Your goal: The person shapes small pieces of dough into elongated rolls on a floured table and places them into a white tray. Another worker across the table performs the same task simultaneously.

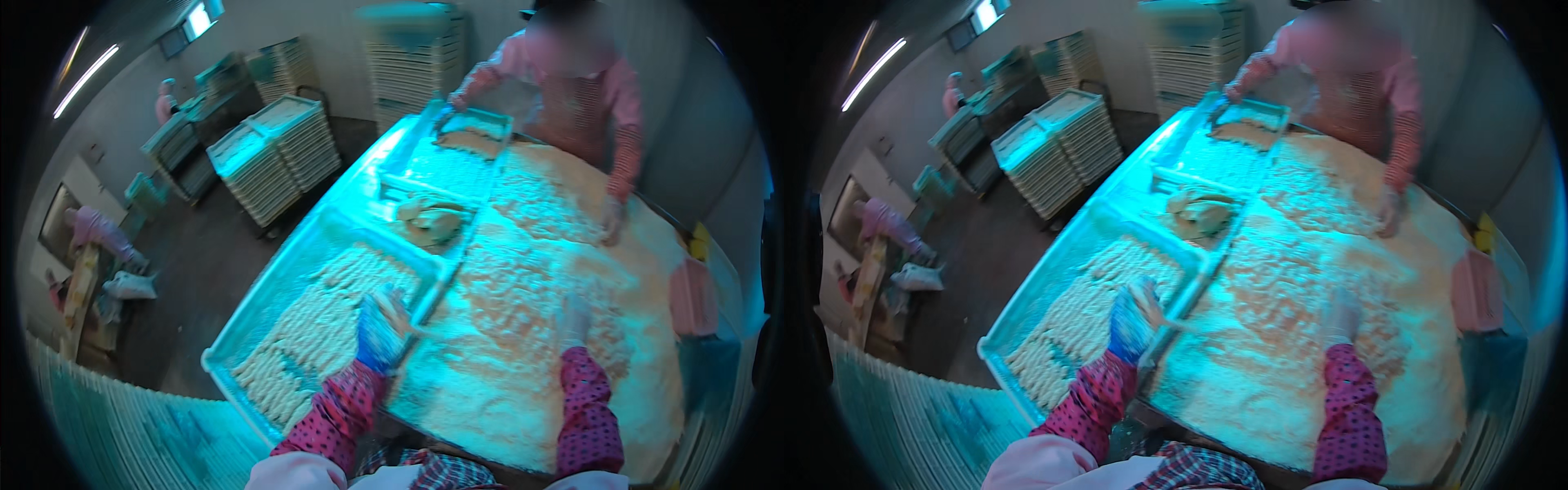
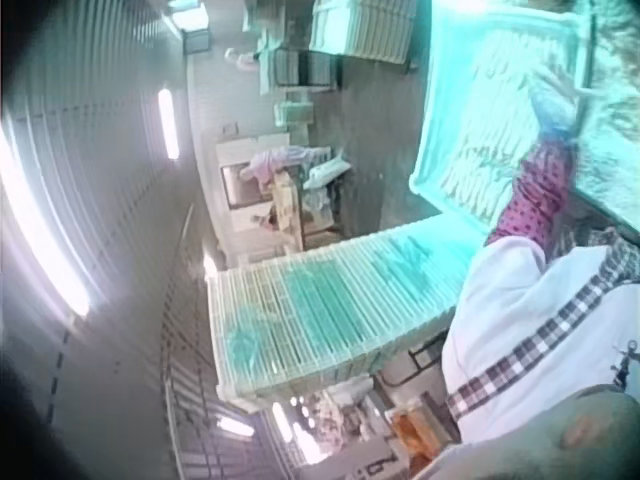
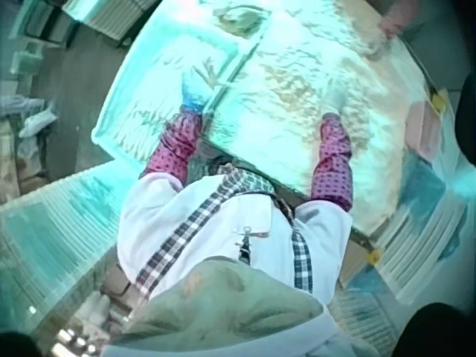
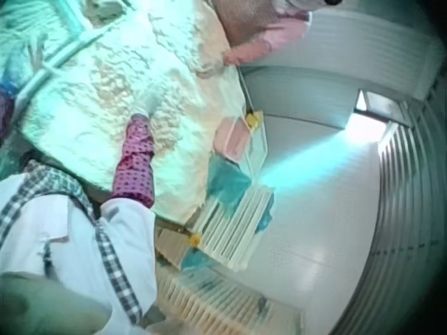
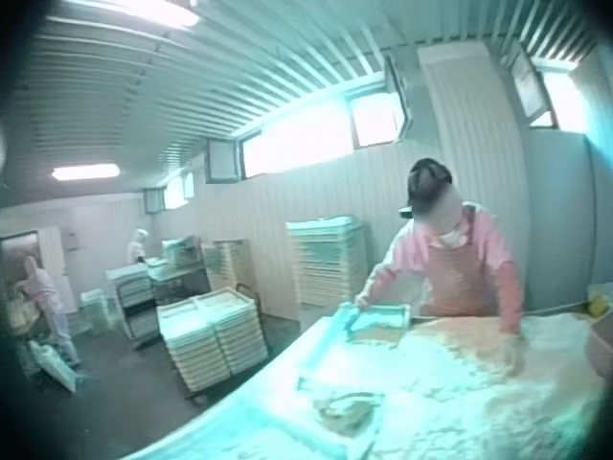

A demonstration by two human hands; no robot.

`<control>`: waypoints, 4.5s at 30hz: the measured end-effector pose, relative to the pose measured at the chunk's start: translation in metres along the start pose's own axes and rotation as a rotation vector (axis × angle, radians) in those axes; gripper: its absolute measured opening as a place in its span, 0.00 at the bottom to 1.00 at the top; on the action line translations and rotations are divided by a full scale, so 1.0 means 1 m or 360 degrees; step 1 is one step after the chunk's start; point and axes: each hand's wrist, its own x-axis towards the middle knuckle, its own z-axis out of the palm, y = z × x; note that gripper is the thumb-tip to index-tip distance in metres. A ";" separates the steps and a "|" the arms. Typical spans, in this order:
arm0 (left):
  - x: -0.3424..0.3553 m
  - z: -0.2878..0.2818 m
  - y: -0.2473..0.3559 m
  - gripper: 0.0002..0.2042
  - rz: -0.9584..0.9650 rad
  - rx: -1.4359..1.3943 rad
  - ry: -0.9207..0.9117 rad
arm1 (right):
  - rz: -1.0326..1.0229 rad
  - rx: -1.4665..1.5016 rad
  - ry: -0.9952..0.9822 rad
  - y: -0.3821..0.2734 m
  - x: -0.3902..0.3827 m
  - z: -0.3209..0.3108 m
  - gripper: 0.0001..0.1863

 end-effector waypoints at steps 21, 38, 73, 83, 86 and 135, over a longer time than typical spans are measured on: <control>0.122 -0.126 0.277 0.21 0.0794 0.2263 -0.0141 | 0.0961 0.1664 -0.0295 -0.041 -0.003 -0.083 0.09; -0.106 -0.089 -0.241 0.27 0.0270 0.3193 -0.1770 | 0.0777 0.1249 -0.0333 -0.008 -0.245 -0.127 0.29; -0.123 -0.076 -0.224 0.28 -0.1375 0.1231 -0.0548 | -0.0040 0.0975 -0.0036 -0.070 -0.185 -0.112 0.26; -0.077 -0.045 -0.151 0.24 -0.1007 0.0350 -0.0282 | 0.0182 0.0341 0.0000 -0.037 -0.086 -0.065 0.12; -0.047 0.012 -0.088 0.22 -0.0605 0.0151 -0.0149 | 0.0173 0.0007 -0.0005 -0.020 -0.082 -0.042 0.09; -0.095 -0.107 -0.149 0.22 0.0467 0.3655 -0.2514 | 0.0294 0.0606 -0.0316 -0.037 -0.186 -0.088 0.17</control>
